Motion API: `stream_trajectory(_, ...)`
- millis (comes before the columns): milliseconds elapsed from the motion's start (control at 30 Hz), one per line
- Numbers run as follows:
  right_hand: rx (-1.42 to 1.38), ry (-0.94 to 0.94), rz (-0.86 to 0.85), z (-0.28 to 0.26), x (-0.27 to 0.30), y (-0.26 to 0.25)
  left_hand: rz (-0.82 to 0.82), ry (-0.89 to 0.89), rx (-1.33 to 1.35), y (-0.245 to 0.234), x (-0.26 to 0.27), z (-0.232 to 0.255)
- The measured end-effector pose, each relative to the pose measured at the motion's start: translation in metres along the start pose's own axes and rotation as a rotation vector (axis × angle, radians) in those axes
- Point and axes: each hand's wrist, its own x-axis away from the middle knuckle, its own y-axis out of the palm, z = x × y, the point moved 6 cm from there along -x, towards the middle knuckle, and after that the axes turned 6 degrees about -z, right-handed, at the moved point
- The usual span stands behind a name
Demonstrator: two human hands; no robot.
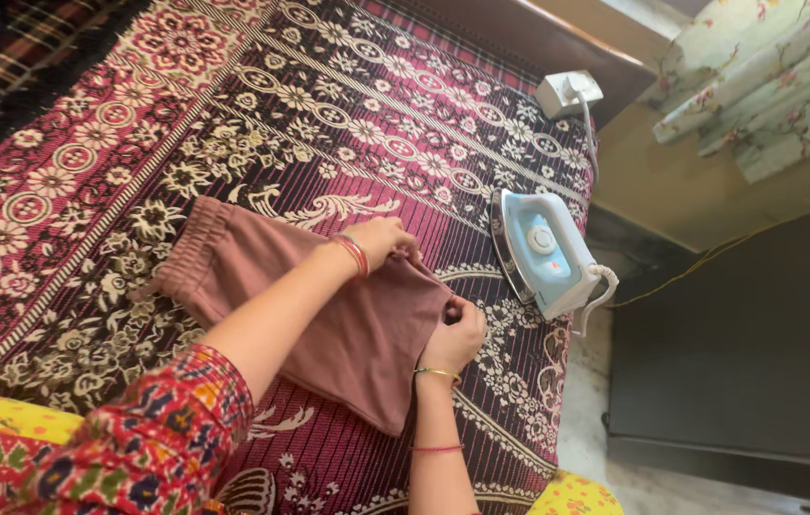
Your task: The person irons a pair of brown shorts and a grey polo shirt on a patterned bedspread. They smooth the garments by hand, use a steam iron to press the fabric, and fold the shorts after ironing. The shirt is laid flat and ironed across the body and collar area.
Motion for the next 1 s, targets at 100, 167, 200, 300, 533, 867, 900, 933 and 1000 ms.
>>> stream_trajectory(100, -0.018, -0.02, -0.051, -0.003, -0.005, -0.008, -0.07, 0.048, -0.17, -0.005, -0.011, -0.002)
stream_trajectory(167, -0.028, -0.008, -0.082, -0.002, -0.009, -0.012, -0.076, 0.078, -0.333, -0.009, -0.016, 0.0)
stream_trajectory(200, -0.033, 0.025, -0.098, 0.0, -0.01, -0.013, -0.065, 0.109, -0.421, -0.011, -0.017, 0.003)
stream_trajectory(300, -0.033, 0.024, -0.097, 0.002, -0.01, -0.016, -0.021, 0.17, -0.55, -0.01, -0.019, 0.011)
stream_trajectory(533, 0.021, -0.004, -0.099, 0.002, -0.015, -0.012, 0.028, 0.2, -0.579, -0.01, -0.016, 0.02)
stream_trajectory(867, 0.179, 0.002, -0.555, -0.001, -0.015, -0.024, -0.001, 0.047, -0.265, -0.022, -0.001, 0.033)
stream_trajectory(900, 0.22, 0.056, -0.681, 0.004, -0.008, -0.028, -0.034, 0.04, -0.22, -0.021, -0.002, 0.029)
stream_trajectory(933, 0.261, 0.111, -0.807, 0.007, 0.0, -0.03, -0.067, 0.032, -0.174, -0.018, -0.003, 0.026)
stream_trajectory(1000, 0.206, 0.078, -0.92, 0.002, 0.019, -0.04, -0.059, 0.032, -0.133, -0.016, -0.007, 0.02)
